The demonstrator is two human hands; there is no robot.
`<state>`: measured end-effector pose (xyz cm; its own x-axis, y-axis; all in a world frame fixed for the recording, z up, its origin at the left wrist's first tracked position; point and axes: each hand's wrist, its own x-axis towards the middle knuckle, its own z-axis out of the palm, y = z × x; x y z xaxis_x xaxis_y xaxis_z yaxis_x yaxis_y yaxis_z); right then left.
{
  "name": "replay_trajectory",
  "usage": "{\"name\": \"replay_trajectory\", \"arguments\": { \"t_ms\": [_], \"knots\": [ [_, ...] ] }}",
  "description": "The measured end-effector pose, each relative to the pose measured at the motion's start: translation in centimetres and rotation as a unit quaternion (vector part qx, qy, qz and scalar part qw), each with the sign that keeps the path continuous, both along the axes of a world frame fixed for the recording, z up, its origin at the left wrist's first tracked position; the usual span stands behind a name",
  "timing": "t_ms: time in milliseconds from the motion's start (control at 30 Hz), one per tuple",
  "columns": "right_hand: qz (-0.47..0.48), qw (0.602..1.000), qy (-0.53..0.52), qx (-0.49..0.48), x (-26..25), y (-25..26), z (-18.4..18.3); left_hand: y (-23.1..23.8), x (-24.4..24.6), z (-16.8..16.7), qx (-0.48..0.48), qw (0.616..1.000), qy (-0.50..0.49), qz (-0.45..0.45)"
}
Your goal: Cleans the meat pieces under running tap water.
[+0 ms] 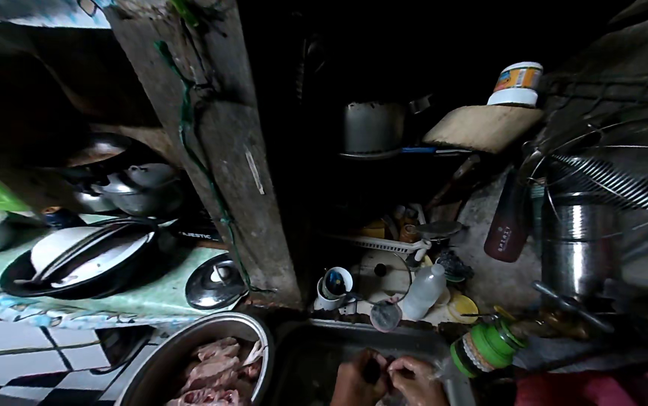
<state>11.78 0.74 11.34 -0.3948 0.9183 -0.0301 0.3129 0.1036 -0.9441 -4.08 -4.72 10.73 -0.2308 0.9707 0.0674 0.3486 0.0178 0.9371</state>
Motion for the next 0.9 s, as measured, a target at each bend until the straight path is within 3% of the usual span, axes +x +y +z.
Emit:
{"name": "replay_trajectory", "arguments": {
  "t_ms": [167,367,700,800,900],
  "knots": [
    [-0.02,0.998,0.009,0.061,-0.7,0.0,0.7,0.3,0.0,1.8,0.032,0.998,0.045,0.014],
    [-0.008,0.997,0.076,-0.005,-0.6,0.0,1.8,0.4,-1.5,1.9,-0.003,0.992,-0.125,-0.006],
    [-0.001,0.997,0.069,-0.042,-0.3,-0.2,0.9,0.3,-1.1,0.1,-0.013,0.984,-0.179,-0.007],
    [-0.007,0.997,0.053,-0.062,-0.4,-0.2,1.0,0.4,-1.1,-0.6,0.001,0.986,-0.168,-0.001],
    [-0.018,0.999,0.009,-0.025,-0.5,-0.2,0.7,0.5,-0.7,-0.7,0.012,0.996,-0.091,0.014]
  ]
}}
